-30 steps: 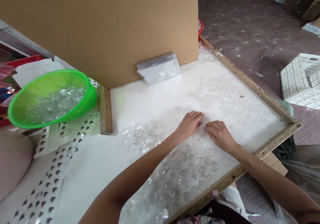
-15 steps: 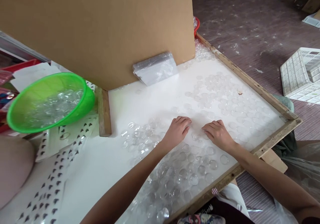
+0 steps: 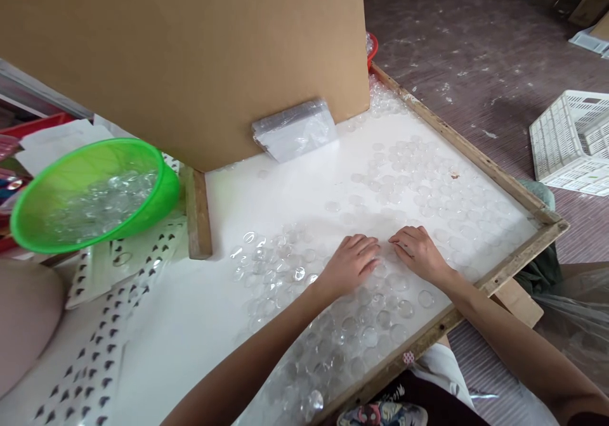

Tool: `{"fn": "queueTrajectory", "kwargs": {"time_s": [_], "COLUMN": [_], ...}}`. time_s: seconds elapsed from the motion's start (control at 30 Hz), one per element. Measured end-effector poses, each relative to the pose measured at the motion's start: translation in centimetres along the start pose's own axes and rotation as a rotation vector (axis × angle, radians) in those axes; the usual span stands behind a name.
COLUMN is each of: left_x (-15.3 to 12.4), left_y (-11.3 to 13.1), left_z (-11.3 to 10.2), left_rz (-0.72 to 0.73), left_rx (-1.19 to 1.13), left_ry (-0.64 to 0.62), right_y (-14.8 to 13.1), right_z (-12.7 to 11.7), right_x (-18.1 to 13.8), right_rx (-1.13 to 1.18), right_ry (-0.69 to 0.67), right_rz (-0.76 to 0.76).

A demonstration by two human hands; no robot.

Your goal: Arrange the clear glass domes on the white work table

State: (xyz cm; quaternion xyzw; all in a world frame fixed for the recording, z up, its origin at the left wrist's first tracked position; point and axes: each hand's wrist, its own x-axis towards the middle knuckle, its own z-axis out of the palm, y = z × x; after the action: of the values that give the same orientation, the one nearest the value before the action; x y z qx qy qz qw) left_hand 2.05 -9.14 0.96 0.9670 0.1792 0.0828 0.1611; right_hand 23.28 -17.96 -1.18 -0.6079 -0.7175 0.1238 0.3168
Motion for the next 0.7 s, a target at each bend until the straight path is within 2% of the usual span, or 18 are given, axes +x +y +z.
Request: {"fn": "queueTrajectory", "kwargs": {"time_s": [0.1, 0.17, 0.3, 0.43, 0.53, 0.7], "left_x": [-0.3, -0.4, -0.4, -1.1, -1.7, -2.2], "left_y": [0.8, 1.1, 1.0, 0.2, -0.5, -1.0], "left_z": [0.5, 0.7, 0.2, -0.7, -0.8, 0.1], "left_rz": [0.078, 0.047, -0.168, -0.426, -0.477, -0.378], "left_rx": [-0.032, -0.069, -0.287, -0.442, -0.358, -0.118], "left_ry": [-0.064, -0.045, 0.064, 0.080, 0.084, 0.135], "right_y": [-0.2, -0.3, -0.1, 0.5, 1.1, 1.5], "right_z": [-0.1, -0.2, -0.2, 0.0, 0.1, 0.4], "right_x": [-0.2, -0.2, -0.3, -0.3, -0.4, -0.4], "right_rx": [0.014, 0.017, 0.007, -0.003, -0.012, -0.065], "right_ry": [-0.057, -0.083, -0.106, -0.062, 0.029, 0.084], "right_rz": [-0.046, -0.064, -0.066, -0.017, 0.053, 0.090]}}
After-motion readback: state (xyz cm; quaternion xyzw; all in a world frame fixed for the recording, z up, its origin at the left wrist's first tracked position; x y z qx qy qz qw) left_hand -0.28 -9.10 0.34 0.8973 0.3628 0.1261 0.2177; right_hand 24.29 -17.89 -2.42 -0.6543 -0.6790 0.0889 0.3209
